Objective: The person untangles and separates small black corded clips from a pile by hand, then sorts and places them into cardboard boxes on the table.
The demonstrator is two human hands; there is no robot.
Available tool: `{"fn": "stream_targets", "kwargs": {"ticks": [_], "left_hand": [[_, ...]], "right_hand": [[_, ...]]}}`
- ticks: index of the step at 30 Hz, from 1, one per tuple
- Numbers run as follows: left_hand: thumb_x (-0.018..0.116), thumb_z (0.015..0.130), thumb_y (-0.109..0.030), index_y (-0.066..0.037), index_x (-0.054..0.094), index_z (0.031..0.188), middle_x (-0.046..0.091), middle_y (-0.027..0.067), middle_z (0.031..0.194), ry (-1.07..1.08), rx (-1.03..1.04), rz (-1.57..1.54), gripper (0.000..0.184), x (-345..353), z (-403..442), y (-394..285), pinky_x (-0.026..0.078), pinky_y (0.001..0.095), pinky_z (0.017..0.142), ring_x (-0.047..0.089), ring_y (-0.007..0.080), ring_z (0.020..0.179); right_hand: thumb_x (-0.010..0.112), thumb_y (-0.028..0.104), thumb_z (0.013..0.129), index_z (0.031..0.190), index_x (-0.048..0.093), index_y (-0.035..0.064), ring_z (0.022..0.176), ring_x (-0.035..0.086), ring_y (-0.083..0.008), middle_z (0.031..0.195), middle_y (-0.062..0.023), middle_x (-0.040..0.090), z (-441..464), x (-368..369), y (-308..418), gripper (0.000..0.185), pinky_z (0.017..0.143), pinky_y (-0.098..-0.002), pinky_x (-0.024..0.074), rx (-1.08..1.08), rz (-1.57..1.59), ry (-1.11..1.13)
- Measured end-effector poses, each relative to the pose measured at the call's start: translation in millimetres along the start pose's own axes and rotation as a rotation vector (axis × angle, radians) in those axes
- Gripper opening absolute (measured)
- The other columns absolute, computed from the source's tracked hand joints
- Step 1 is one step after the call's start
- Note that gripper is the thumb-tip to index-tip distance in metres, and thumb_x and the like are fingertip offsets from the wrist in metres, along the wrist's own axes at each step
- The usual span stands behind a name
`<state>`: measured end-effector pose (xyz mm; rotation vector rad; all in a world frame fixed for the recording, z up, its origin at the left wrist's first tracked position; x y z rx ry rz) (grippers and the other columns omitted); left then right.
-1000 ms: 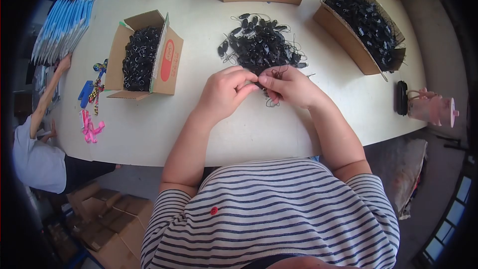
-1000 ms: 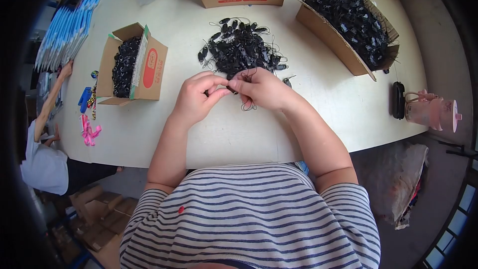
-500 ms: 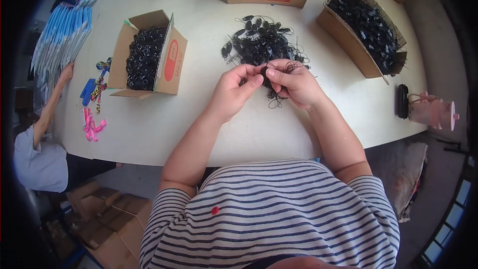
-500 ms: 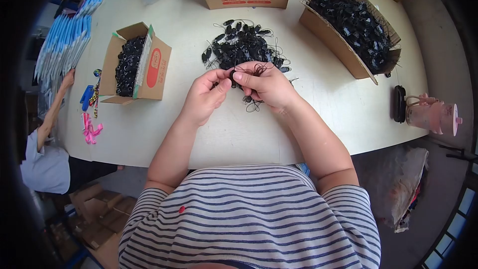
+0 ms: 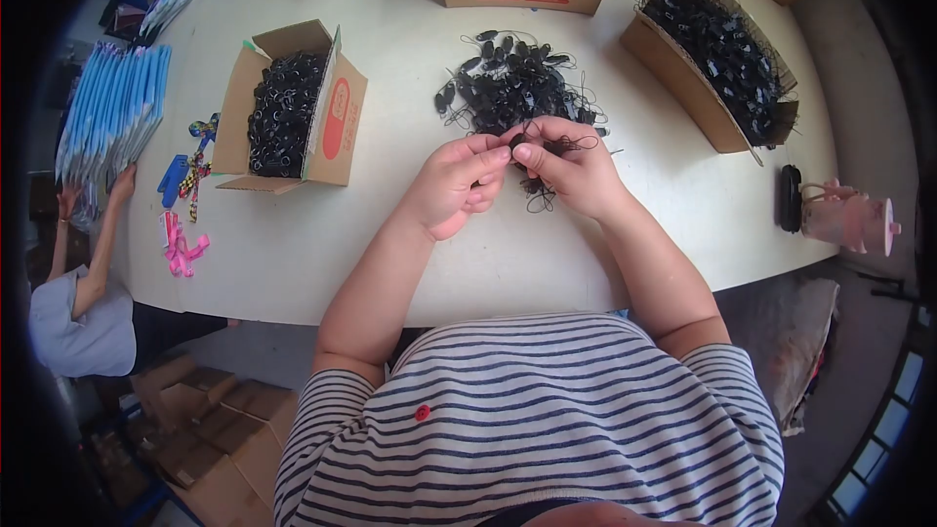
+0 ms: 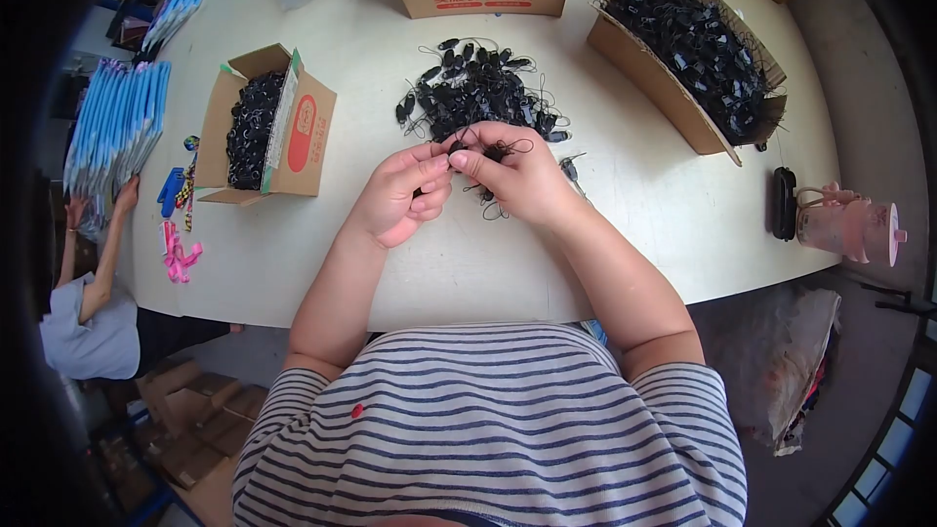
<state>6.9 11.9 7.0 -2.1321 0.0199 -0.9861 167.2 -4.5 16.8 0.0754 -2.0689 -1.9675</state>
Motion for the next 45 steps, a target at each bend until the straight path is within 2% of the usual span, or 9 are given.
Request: {"fn": "stream_targets", "kwargs": {"ticks": [7,19,25,28,29,34,37,40,45], "left_hand": [[0.051,0.088,-0.012,-0.005,0.054,0.100,0.039,-0.0049,0.063,0.005,0.012,0.011,0.014,-2,1,0,0.022,0.0161,0.039,0.032,0.0030,0.047],[0.048,0.089,-0.013,-0.006,0.053,0.103,0.039,-0.0038,0.064,0.122,0.016,-0.038,0.016,2,0,-2,0.024,0.0161,0.041,0.033,0.0036,0.049],[0.049,0.089,-0.012,-0.007,0.053,0.106,0.040,-0.0038,0.065,0.156,0.007,-0.075,0.018,4,-1,-5,0.023,0.0164,0.041,0.033,0.0041,0.049],[0.047,0.089,-0.014,-0.007,0.053,0.097,0.041,-0.0017,0.067,0.175,0.010,-0.093,0.012,1,-1,-3,0.023,0.0170,0.040,0.034,0.0054,0.050],[0.047,0.088,-0.015,-0.007,0.052,0.093,0.041,-0.0006,0.068,0.209,0.013,-0.160,0.011,2,-1,-4,0.023,0.0172,0.040,0.034,0.0060,0.050],[0.043,0.087,-0.018,-0.007,0.046,0.079,0.044,0.0041,0.072,0.419,0.124,-0.338,0.014,-3,2,-12,0.024,0.0185,0.039,0.035,0.0088,0.051],[0.042,0.089,-0.019,-0.006,0.047,0.081,0.044,0.0048,0.073,0.308,0.143,-0.343,0.016,-6,4,-24,0.024,0.0178,0.038,0.036,0.0086,0.051],[0.039,0.092,-0.020,-0.006,0.048,0.082,0.044,0.0030,0.072,0.029,0.088,-0.307,0.020,-18,2,-29,0.024,0.0169,0.037,0.036,0.0066,0.050],[0.043,0.093,-0.016,-0.003,0.055,0.091,0.040,-0.0040,0.060,-0.514,0.343,0.404,0.017,-28,-1,-54,0.023,0.0169,0.037,0.034,0.0032,0.047]], "right_hand": [[0.061,0.009,0.083,0.086,0.059,-0.0003,0.065,0.045,-0.0046,0.073,0.0029,0.054,1,-2,-1,0.010,0.059,-0.0198,0.0397,-0.001,-0.018,-0.009],[0.063,0.003,0.078,0.080,0.057,-0.0034,0.068,0.052,-0.0108,0.075,-0.0067,0.059,-2,0,3,0.009,0.062,-0.0238,0.0429,-0.289,-0.169,-0.066],[0.061,0.003,0.081,0.078,0.056,-0.0021,0.068,0.051,-0.0096,0.082,-0.0059,0.059,-3,1,6,0.008,0.062,-0.0233,0.0430,-0.163,0.089,-0.079],[0.059,0.005,0.083,0.076,0.056,-0.0006,0.066,0.048,-0.0069,0.085,-0.0055,0.059,-2,-11,14,0.009,0.059,-0.0206,0.0409,-0.131,0.177,-0.170],[0.054,0.009,0.086,0.084,0.055,0.0013,0.060,0.043,-0.0058,0.078,-0.0034,0.055,0,-14,14,0.008,0.051,-0.0188,0.0361,0.009,0.245,-0.201],[0.042,0.019,0.091,0.095,0.048,0.0057,0.052,0.037,-0.0093,0.068,-0.0013,0.043,6,-23,10,0.015,0.042,-0.0200,0.0289,0.062,0.818,-0.061],[0.038,0.023,0.091,0.087,0.047,0.0067,0.053,0.038,-0.0103,0.069,-0.0033,0.045,11,-28,8,0.019,0.040,-0.0199,0.0304,0.071,0.971,-0.038],[0.039,0.022,0.092,0.085,0.047,0.0061,0.053,0.039,-0.0101,0.069,-0.0036,0.046,11,-27,8,0.019,0.040,-0.0195,0.0306,0.083,0.979,-0.071],[0.040,0.017,0.092,0.091,0.050,0.0037,0.052,0.042,-0.0089,0.070,-0.0038,0.049,11,-25,9,0.016,0.040,-0.0193,0.0301,0.287,0.844,-0.174]]}}
Point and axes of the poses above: each hand's wrist, its own z-axis towards the middle knuckle, its own x-axis out of the palm, y = z × x, the point moved 2 cm from there along z, towards the middle knuckle
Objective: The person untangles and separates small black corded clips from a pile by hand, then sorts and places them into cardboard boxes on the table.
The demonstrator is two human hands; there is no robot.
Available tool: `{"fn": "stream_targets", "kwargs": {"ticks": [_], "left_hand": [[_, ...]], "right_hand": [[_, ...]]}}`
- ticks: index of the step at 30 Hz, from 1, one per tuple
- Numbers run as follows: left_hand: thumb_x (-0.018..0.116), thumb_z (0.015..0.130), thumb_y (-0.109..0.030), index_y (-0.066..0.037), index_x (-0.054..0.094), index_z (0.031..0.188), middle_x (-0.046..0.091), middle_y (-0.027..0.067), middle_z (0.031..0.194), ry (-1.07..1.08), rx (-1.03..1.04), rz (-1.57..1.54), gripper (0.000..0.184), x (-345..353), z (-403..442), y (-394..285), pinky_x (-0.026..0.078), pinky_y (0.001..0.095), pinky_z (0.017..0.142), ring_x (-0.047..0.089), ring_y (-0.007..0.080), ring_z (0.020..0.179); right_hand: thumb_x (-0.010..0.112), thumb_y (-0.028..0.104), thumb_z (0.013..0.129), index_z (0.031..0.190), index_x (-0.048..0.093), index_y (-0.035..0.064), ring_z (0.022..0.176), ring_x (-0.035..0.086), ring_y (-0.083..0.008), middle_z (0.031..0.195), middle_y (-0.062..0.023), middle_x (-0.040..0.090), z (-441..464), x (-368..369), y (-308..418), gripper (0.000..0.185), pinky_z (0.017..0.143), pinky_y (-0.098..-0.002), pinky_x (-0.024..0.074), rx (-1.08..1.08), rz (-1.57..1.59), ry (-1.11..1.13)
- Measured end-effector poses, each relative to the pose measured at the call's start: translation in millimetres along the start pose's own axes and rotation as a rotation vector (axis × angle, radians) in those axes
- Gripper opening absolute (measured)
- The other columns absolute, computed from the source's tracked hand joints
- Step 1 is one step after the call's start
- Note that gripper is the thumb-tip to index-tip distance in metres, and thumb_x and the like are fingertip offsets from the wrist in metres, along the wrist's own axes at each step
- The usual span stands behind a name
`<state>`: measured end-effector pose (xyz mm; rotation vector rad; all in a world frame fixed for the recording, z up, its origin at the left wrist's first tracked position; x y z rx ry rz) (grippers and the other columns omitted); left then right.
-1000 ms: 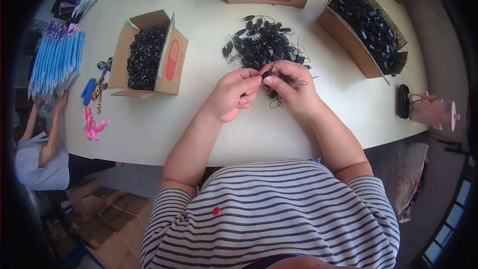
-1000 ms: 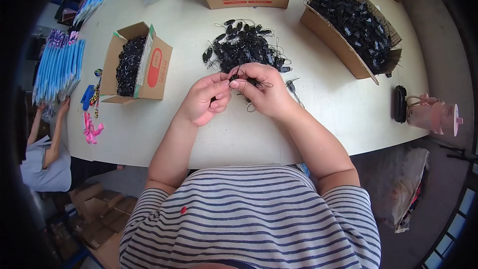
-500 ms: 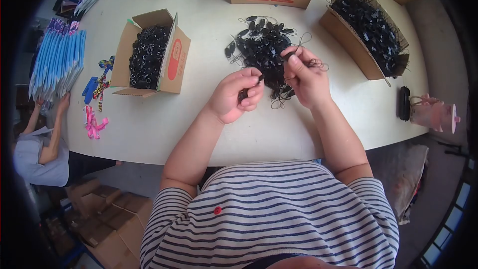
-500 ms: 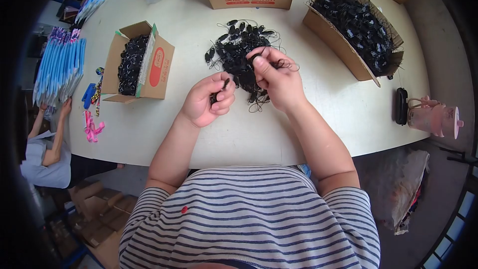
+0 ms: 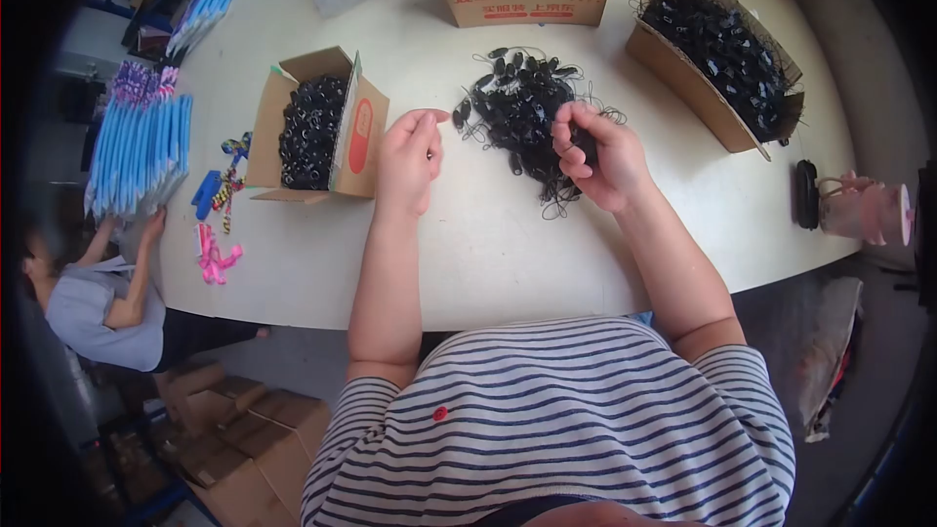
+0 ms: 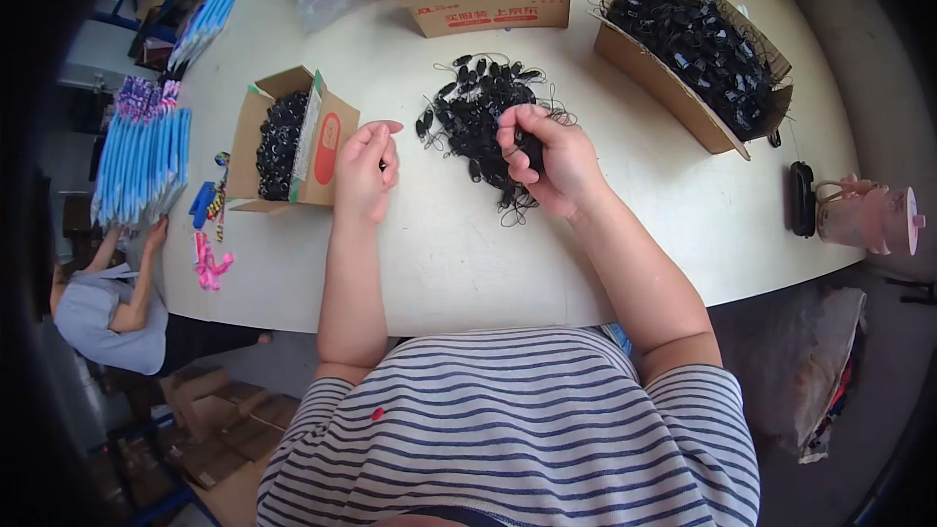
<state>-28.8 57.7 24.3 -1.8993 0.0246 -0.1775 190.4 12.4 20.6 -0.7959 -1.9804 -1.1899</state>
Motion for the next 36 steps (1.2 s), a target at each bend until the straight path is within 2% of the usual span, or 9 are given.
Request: {"fn": "stream_targets", "kwargs": {"ticks": [2,5,8,14,17,20,23,29,36], "left_hand": [[0.050,0.089,-0.015,-0.002,0.060,0.097,0.047,-0.0008,0.054,-0.173,0.237,0.486,0.018,-12,9,5,0.032,0.0209,0.042,0.041,0.0079,0.047],[0.055,0.085,-0.016,-0.003,0.062,0.097,0.056,0.0080,0.061,-0.141,0.378,1.132,0.019,0,2,-9,0.043,0.0277,0.053,0.052,0.0163,0.053],[0.060,0.081,-0.018,-0.005,0.064,0.098,0.060,0.0137,0.067,-0.168,0.465,1.183,0.022,-2,17,-3,0.046,0.0326,0.063,0.059,0.0222,0.064],[0.065,0.077,-0.021,-0.004,0.065,0.096,0.061,0.0105,0.067,-0.130,0.313,1.201,0.025,-2,44,9,0.046,0.0316,0.062,0.059,0.0192,0.063],[0.065,0.077,-0.020,-0.004,0.064,0.094,0.064,0.0178,0.084,-0.053,0.155,1.092,0.024,5,36,6,0.048,0.0352,0.070,0.062,0.0278,0.076],[0.064,0.077,-0.021,-0.002,0.064,0.093,0.064,0.0165,0.078,-0.082,0.180,1.050,0.024,8,32,10,0.048,0.0342,0.068,0.062,0.0260,0.073],[0.066,0.077,-0.017,-0.003,0.065,0.093,0.053,0.0052,0.061,-0.109,0.261,0.946,0.022,5,33,19,0.042,0.0273,0.055,0.049,0.0129,0.055],[0.068,0.075,-0.014,-0.001,0.060,0.090,0.049,0.0039,0.058,-0.107,0.214,1.014,0.021,10,27,17,0.040,0.0284,0.054,0.046,0.0128,0.054],[0.069,0.074,-0.011,0.000,0.057,0.083,0.046,-0.0015,0.059,-0.028,0.235,0.771,0.018,23,4,2,0.037,0.0224,0.052,0.042,0.0057,0.055]], "right_hand": [[0.041,0.013,0.091,0.095,0.051,0.0029,0.051,0.043,-0.0085,0.070,-0.0038,0.051,-4,4,2,0.015,0.039,-0.0191,0.0297,0.008,-0.052,-0.019],[0.041,0.012,0.090,0.094,0.050,0.0033,0.049,0.041,-0.0082,0.068,-0.0032,0.051,-5,4,4,0.013,0.039,-0.0191,0.0292,0.013,-0.065,-0.020],[0.041,0.011,0.089,0.093,0.050,0.0038,0.048,0.040,-0.0077,0.067,-0.0022,0.050,-8,4,1,0.012,0.039,-0.0192,0.0287,0.007,-0.073,0.055],[0.042,0.012,0.089,0.091,0.051,0.0049,0.047,0.038,-0.0073,0.065,-0.0012,0.049,-9,5,6,0.012,0.040,-0.0191,0.0282,0.030,-0.116,0.031],[0.042,0.012,0.090,0.090,0.052,0.0053,0.047,0.038,-0.0073,0.065,-0.0009,0.049,-9,4,5,0.012,0.041,-0.0192,0.0282,0.019,-0.145,0.008],[0.042,0.013,0.090,0.089,0.052,0.0054,0.048,0.038,-0.0072,0.065,-0.0005,0.049,-8,5,4,0.013,0.041,-0.0192,0.0283,0.036,-0.186,0.005],[0.042,0.013,0.090,0.089,0.052,0.0055,0.049,0.039,-0.0071,0.066,-0.0002,0.049,-8,6,3,0.013,0.042,-0.0192,0.0282,0.032,-0.211,-0.007],[0.042,0.013,0.090,0.090,0.053,0.0059,0.049,0.039,-0.0072,0.066,0.0000,0.049,-10,6,3,0.013,0.042,-0.0195,0.0283,0.026,-0.221,-0.016],[0.044,0.012,0.089,0.088,0.055,0.0053,0.047,0.037,-0.0057,0.062,0.0019,0.047,-10,8,4,0.013,0.042,-0.0189,0.0274,0.036,-0.317,-0.038]]}}
Point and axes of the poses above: each hand's wrist, its own z-axis towards the middle knuckle, its own x-axis out of the palm, y = z × x, the point moved 2 cm from there along z, towards the middle knuckle
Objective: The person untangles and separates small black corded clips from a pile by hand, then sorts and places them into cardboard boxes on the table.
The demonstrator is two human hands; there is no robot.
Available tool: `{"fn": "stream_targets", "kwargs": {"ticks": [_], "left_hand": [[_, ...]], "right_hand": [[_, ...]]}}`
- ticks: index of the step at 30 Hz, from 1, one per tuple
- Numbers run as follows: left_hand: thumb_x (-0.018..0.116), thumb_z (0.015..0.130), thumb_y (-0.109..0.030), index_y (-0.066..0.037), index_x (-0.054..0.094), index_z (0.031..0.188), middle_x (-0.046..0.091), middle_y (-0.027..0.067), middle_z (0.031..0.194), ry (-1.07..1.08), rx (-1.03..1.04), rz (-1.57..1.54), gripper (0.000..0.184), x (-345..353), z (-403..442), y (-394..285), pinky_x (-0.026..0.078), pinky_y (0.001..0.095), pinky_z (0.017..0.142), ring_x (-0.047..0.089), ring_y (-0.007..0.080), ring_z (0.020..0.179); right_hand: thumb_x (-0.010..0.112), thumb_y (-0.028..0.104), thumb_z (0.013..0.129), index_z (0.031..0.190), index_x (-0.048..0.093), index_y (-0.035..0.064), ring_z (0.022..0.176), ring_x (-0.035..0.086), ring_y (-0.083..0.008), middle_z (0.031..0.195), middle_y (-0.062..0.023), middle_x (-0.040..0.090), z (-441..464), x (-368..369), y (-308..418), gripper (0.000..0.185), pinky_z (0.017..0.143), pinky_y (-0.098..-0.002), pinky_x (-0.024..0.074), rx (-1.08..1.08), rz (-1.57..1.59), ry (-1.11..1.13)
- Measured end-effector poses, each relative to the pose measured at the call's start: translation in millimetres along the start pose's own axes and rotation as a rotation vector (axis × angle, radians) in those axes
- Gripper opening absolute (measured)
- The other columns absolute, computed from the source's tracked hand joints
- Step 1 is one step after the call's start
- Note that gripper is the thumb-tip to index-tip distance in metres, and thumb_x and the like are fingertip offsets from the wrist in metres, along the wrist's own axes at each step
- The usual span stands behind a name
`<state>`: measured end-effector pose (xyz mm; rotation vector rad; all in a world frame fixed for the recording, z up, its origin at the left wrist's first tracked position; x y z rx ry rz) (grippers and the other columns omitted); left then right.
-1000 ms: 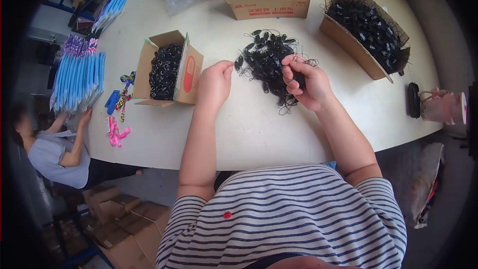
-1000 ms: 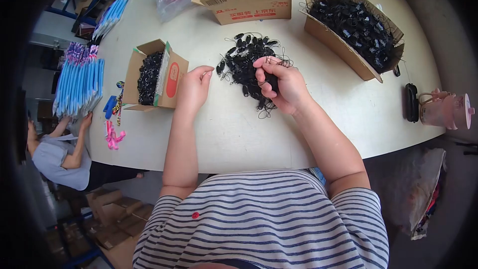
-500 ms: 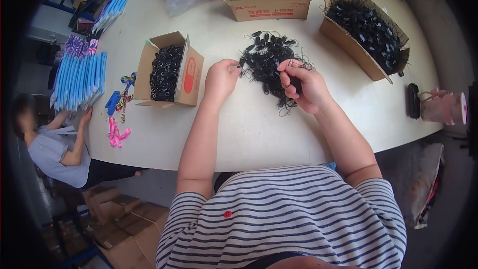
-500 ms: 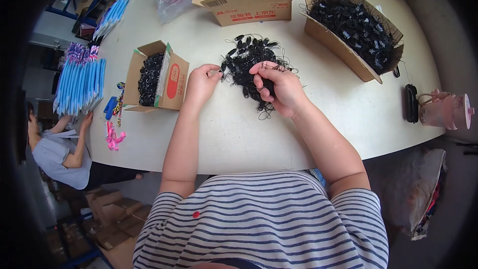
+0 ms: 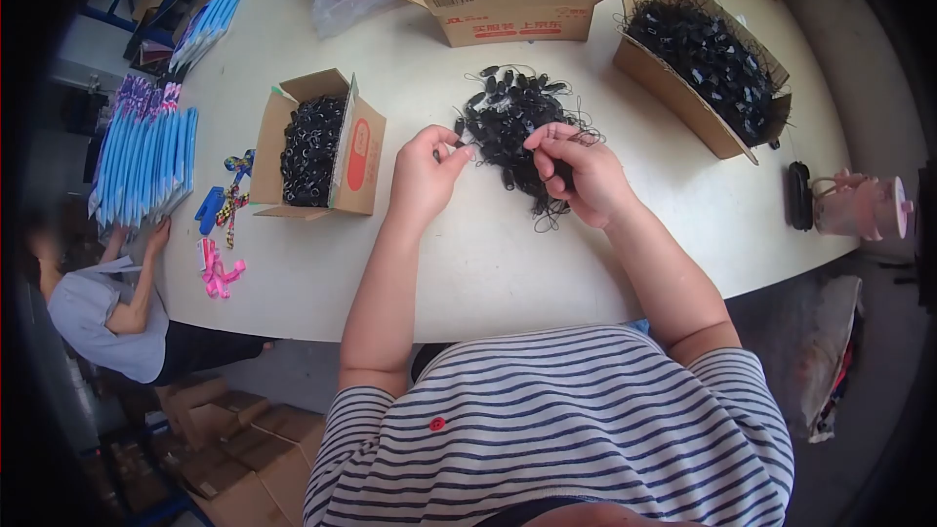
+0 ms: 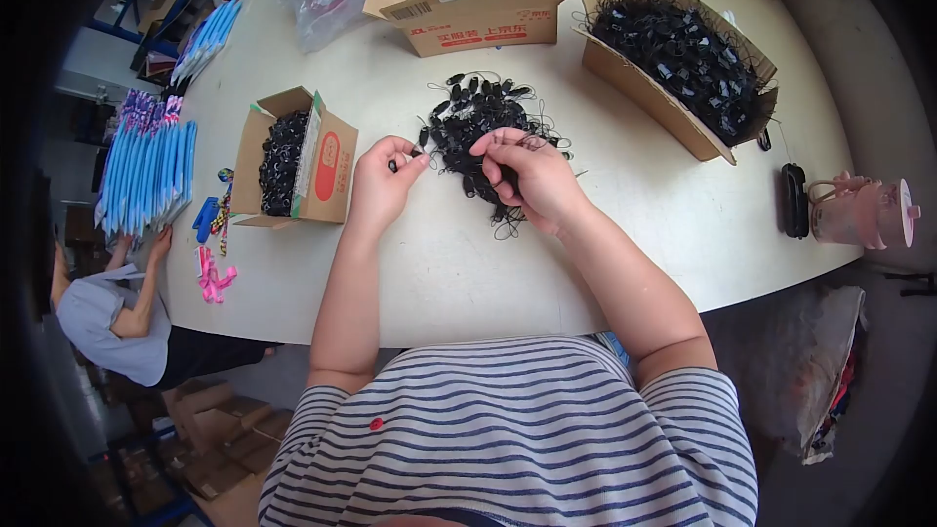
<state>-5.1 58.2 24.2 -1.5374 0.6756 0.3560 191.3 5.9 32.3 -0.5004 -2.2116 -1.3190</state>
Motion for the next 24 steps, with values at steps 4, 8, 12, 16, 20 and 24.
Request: {"fn": "stream_targets", "kwargs": {"ticks": [4,8,12,16,20,24], "left_hand": [[0.068,0.074,-0.008,0.001,0.057,0.081,0.047,-0.0021,0.059,0.125,0.046,-0.272,0.016,7,-24,-27,0.038,0.0207,0.053,0.043,0.0044,0.056],[0.067,0.072,-0.003,-0.001,0.058,0.081,0.046,-0.0047,0.059,0.144,0.030,-0.303,0.013,23,-37,-27,0.035,0.0181,0.050,0.040,0.0019,0.055],[0.065,0.071,-0.002,-0.001,0.059,0.080,0.047,-0.0028,0.055,0.062,0.095,-0.147,0.011,29,-44,-24,0.035,0.0193,0.048,0.041,0.0026,0.052],[0.065,0.071,-0.005,0.000,0.059,0.080,0.049,0.0025,0.053,-0.002,0.204,-0.109,0.011,37,-46,-22,0.038,0.0232,0.046,0.046,0.0078,0.049],[0.064,0.076,-0.007,0.000,0.059,0.080,0.052,0.0005,0.058,0.024,0.212,-0.297,0.009,46,-43,-15,0.039,0.0232,0.047,0.047,0.0076,0.050],[0.061,0.083,-0.010,0.001,0.059,0.084,0.052,-0.0024,0.063,0.096,0.107,-0.606,0.011,51,-40,-8,0.035,0.0208,0.044,0.044,0.0047,0.049]], "right_hand": [[0.050,0.010,0.086,0.090,0.056,0.0051,0.053,0.039,-0.0038,0.064,0.0020,0.046,1,0,-8,0.008,0.046,-0.0190,0.0306,0.018,-0.233,0.098],[0.061,0.011,0.082,0.094,0.057,0.0017,0.065,0.045,-0.0040,0.070,0.0018,0.053,3,3,-20,0.016,0.058,-0.0191,0.0372,-0.219,-0.540,0.120],[0.065,0.010,0.080,0.090,0.059,0.0011,0.066,0.044,-0.0056,0.071,0.0017,0.052,-7,10,-14,0.015,0.059,-0.0202,0.0386,-0.239,-0.841,0.033],[0.065,0.010,0.080,0.086,0.060,-0.0008,0.063,0.046,-0.0057,0.069,0.0001,0.054,-1,4,-21,0.014,0.056,-0.0206,0.0395,-0.395,-0.815,-0.035],[0.063,0.009,0.081,0.086,0.059,-0.0002,0.069,0.047,-0.0055,0.072,0.0009,0.055,-3,2,-17,0.011,0.062,-0.0202,0.0410,-0.370,-0.675,-0.040],[0.060,0.006,0.083,0.083,0.059,-0.0008,0.069,0.049,-0.0054,0.076,-0.0003,0.058,-4,3,-11,0.006,0.059,-0.0204,0.0413,-0.355,-0.566,-0.067]]}}
Point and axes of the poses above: each hand's wrist, its own z-axis towards the middle knuckle, its own x-axis out of the palm, y = z × x, the point moved 2 cm from there along z, towards the middle knuckle
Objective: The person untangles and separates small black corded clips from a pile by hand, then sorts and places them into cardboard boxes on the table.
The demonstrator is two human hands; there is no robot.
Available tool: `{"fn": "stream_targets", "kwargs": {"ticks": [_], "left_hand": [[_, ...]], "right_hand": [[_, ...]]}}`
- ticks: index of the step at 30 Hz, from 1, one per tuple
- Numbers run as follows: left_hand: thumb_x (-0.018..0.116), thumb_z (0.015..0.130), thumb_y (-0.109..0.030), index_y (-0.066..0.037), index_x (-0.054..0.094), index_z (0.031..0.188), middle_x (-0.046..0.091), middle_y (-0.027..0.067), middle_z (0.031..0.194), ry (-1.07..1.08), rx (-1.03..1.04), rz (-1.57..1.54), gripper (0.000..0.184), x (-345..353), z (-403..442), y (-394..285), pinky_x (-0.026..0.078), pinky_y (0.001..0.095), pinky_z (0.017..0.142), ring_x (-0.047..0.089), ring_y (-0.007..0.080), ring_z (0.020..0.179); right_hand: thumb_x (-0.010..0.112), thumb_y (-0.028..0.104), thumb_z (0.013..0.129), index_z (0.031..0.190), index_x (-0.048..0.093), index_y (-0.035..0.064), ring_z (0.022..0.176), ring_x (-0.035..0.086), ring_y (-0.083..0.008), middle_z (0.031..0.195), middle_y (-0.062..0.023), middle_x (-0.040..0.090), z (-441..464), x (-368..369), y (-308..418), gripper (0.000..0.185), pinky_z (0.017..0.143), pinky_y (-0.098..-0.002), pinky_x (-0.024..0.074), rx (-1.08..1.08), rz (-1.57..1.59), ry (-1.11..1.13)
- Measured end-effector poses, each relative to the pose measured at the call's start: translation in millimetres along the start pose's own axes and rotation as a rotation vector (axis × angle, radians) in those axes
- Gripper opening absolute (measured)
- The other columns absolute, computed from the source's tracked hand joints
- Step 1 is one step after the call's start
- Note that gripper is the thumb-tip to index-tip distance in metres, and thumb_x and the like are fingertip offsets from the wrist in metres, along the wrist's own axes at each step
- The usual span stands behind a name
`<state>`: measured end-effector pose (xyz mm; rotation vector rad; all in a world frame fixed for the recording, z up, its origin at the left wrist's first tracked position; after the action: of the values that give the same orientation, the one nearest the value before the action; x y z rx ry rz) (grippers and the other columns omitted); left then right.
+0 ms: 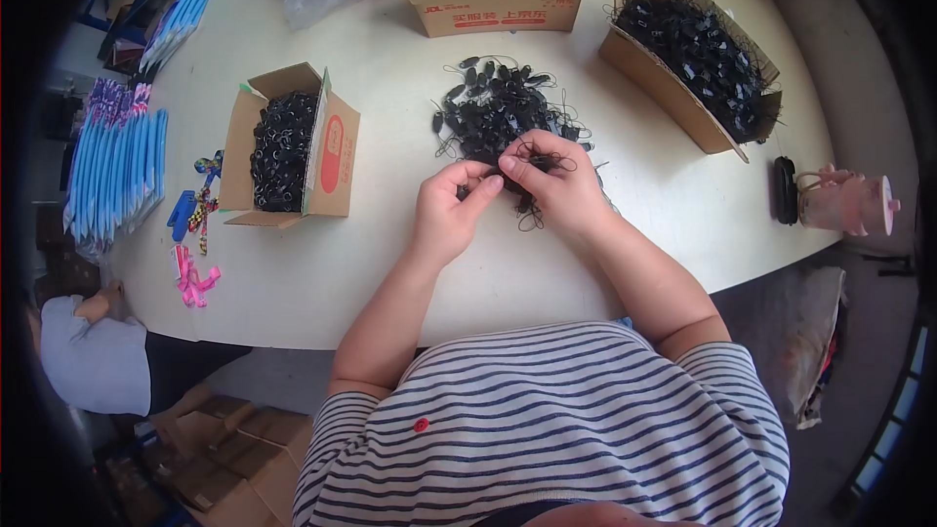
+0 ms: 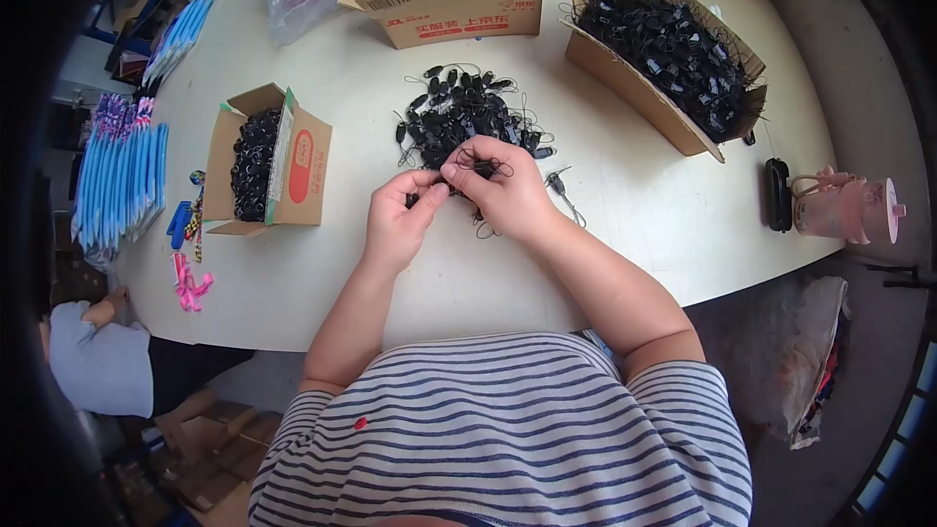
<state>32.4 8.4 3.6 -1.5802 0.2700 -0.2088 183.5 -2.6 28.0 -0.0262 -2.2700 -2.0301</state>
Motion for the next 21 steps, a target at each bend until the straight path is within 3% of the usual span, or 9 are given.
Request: {"fn": "stream_targets", "kwargs": {"ticks": [3,5,8,15,21], "left_hand": [[0.058,0.086,-0.012,0.001,0.057,0.090,0.046,-0.0041,0.061,0.073,-0.317,-0.395,0.013,-4.9,-2.2,-2.9,0.028,0.0183,0.041,0.037,0.0020,0.048],[0.056,0.087,-0.013,0.000,0.056,0.092,0.043,-0.0048,0.060,0.145,-0.341,-0.487,0.014,-7.7,-2.6,0.3,0.025,0.0178,0.041,0.034,0.0014,0.047],[0.054,0.089,-0.016,-0.002,0.056,0.092,0.041,-0.0050,0.058,0.204,-0.387,-0.587,0.015,-6.8,-3.1,-2.4,0.023,0.0174,0.040,0.032,0.0019,0.046],[0.053,0.089,-0.016,-0.004,0.054,0.090,0.041,-0.0041,0.058,0.204,-0.439,-0.716,0.012,-6.6,-6.1,-4.5,0.022,0.0172,0.040,0.033,0.0028,0.045],[0.048,0.091,-0.013,-0.005,0.053,0.097,0.041,-0.0033,0.058,0.219,-0.440,-0.673,0.012,-5.2,-3.5,0.9,0.024,0.0163,0.039,0.033,0.0033,0.044]], "right_hand": [[0.061,0.007,0.083,0.087,0.060,-0.0001,0.070,0.049,-0.0054,0.076,0.0002,0.057,-0.2,-0.9,2.0,0.009,0.061,-0.0202,0.0413,0.020,0.055,0.008],[0.063,0.011,0.082,0.091,0.062,0.0004,0.071,0.049,-0.0055,0.075,0.0006,0.057,0.2,0.7,0.4,0.014,0.066,-0.0207,0.0416,-0.006,0.118,0.026],[0.064,0.010,0.081,0.093,0.063,0.0007,0.066,0.044,-0.0047,0.073,0.0023,0.053,-0.4,-0.8,-2.8,0.015,0.060,-0.0195,0.0402,-0.018,0.010,0.164],[0.068,0.012,0.079,0.091,0.064,0.0008,0.065,0.042,-0.0054,0.071,0.0033,0.051,-1.3,3.9,-3.7,0.017,0.060,-0.0198,0.0390,-0.071,0.011,0.142],[0.069,0.010,0.077,0.091,0.064,0.0002,0.068,0.042,-0.0060,0.073,0.0022,0.053,-1.3,-1.0,2.1,0.018,0.064,-0.0201,0.0394,-0.065,-0.018,0.124]]}}
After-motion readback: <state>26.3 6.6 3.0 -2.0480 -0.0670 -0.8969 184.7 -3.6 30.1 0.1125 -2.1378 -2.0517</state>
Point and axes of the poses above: each hand's wrist, its own z-axis towards the middle knuckle, its own x-axis out of the palm, y = z × x, the point moved 2 cm from there along z, towards the middle knuckle
